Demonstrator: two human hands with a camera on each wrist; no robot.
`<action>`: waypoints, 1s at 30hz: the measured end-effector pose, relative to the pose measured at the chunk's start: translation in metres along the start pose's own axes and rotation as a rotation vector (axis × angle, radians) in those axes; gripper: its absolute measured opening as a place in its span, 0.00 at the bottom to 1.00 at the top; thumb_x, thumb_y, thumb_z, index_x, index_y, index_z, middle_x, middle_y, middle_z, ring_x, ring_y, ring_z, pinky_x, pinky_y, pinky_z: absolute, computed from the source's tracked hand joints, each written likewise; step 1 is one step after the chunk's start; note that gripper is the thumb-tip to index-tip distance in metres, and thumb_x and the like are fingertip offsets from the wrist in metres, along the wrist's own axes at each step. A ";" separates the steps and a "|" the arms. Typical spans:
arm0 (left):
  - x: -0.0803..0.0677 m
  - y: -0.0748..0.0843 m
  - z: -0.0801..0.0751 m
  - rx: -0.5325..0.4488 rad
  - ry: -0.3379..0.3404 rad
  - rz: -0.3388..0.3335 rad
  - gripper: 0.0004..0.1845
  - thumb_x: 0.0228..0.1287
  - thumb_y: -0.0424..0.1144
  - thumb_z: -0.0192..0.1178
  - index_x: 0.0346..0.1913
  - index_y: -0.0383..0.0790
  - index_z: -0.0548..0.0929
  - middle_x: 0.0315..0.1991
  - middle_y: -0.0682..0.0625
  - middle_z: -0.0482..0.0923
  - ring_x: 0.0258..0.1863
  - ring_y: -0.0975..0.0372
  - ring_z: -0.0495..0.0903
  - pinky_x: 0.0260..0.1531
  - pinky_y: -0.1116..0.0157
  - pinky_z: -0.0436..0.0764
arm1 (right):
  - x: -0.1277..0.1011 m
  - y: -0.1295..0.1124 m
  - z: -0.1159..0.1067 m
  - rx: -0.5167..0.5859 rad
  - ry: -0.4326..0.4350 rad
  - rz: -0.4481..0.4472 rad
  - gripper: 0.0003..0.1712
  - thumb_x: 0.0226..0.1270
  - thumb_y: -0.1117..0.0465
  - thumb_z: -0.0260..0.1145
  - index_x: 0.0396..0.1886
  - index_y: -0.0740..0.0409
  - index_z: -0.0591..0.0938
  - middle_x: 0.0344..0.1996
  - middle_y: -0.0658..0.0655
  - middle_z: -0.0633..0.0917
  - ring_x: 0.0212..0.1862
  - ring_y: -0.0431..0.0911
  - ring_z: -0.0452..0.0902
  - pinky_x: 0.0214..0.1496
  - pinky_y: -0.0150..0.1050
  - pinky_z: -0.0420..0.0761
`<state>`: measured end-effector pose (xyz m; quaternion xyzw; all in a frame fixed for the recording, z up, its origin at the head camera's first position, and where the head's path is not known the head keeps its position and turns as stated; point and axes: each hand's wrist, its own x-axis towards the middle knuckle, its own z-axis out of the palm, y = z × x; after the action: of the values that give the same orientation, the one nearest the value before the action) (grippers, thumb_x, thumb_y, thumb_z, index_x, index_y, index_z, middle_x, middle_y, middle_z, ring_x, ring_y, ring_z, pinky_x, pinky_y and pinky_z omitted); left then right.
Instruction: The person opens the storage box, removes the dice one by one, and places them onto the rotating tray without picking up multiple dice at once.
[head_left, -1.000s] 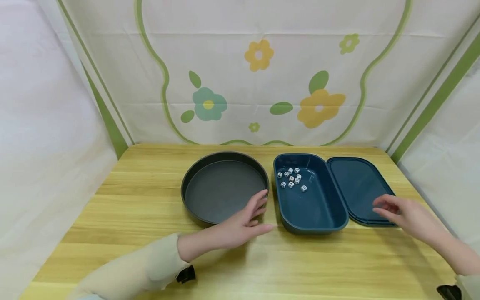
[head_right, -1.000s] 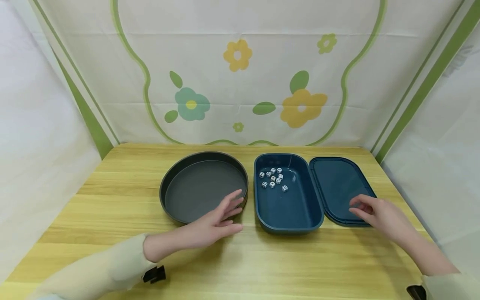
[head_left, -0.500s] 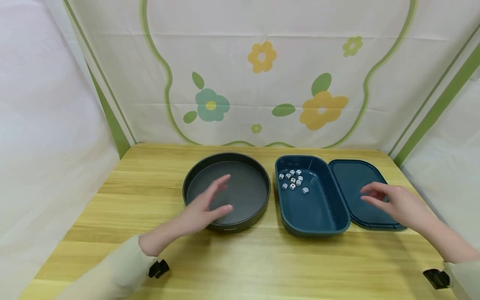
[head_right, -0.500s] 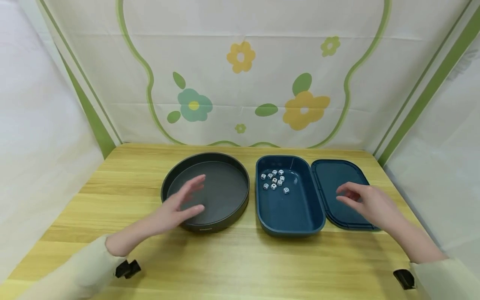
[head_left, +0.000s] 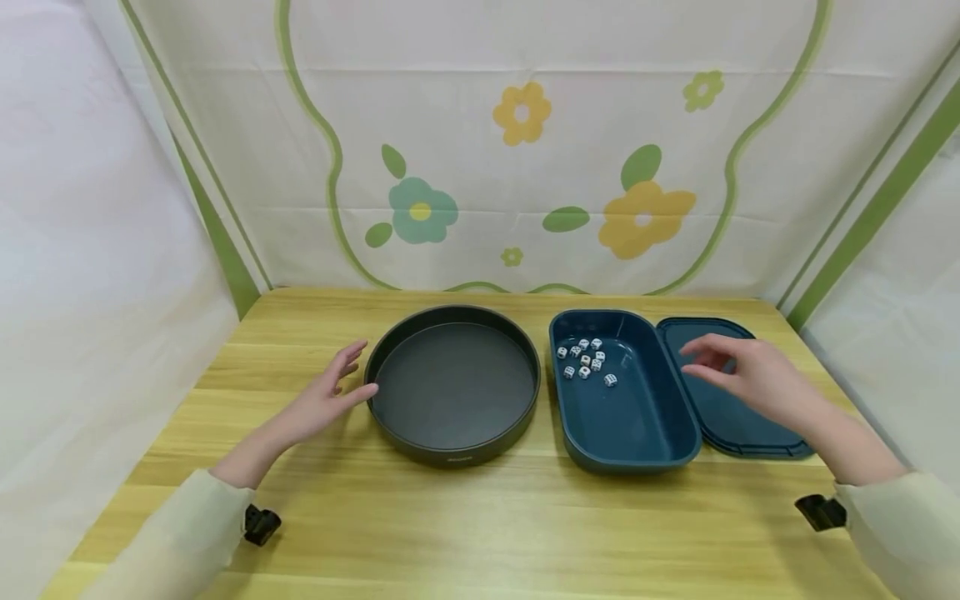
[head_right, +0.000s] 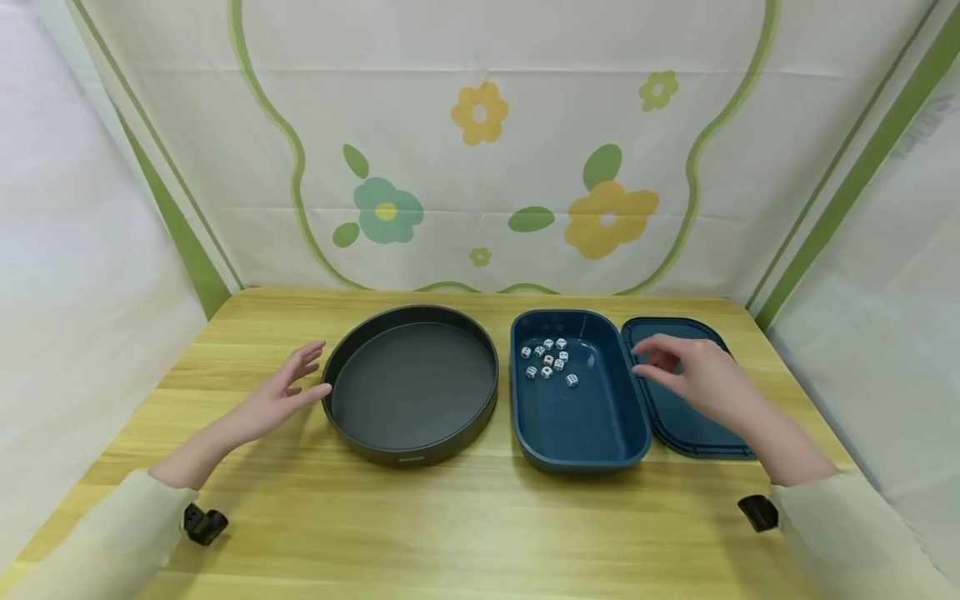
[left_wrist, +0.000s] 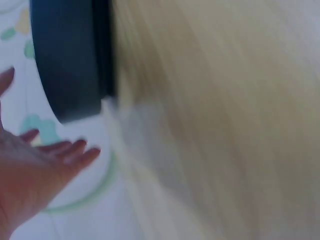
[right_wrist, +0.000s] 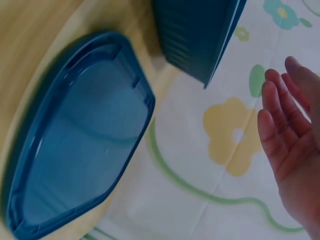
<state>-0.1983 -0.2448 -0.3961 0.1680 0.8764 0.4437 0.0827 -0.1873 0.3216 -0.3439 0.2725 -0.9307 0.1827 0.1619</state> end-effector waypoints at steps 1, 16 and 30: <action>0.000 -0.005 -0.001 -0.034 -0.018 0.010 0.42 0.72 0.47 0.57 0.78 0.43 0.43 0.75 0.33 0.43 0.71 0.37 0.50 0.62 0.36 0.55 | 0.003 -0.002 0.001 0.010 -0.004 0.002 0.14 0.55 0.67 0.74 0.42 0.52 0.84 0.26 0.38 0.81 0.28 0.32 0.74 0.30 0.30 0.76; 0.001 -0.021 -0.005 -0.166 -0.218 -0.043 0.43 0.69 0.43 0.61 0.77 0.47 0.46 0.74 0.30 0.44 0.70 0.36 0.51 0.62 0.40 0.60 | 0.036 -0.006 0.035 0.262 -0.048 0.022 0.18 0.59 0.66 0.73 0.49 0.55 0.83 0.36 0.49 0.84 0.34 0.36 0.78 0.32 0.34 0.79; 0.007 -0.020 -0.006 -0.194 -0.253 -0.060 0.42 0.70 0.43 0.60 0.77 0.50 0.45 0.74 0.29 0.41 0.71 0.36 0.47 0.63 0.38 0.55 | 0.048 0.006 0.070 0.309 -0.300 0.066 0.18 0.61 0.64 0.72 0.50 0.63 0.83 0.45 0.59 0.83 0.42 0.47 0.81 0.44 0.47 0.81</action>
<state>-0.2106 -0.2579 -0.4091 0.1874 0.8166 0.4990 0.2216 -0.2427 0.2747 -0.3878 0.2876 -0.9137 0.2858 -0.0280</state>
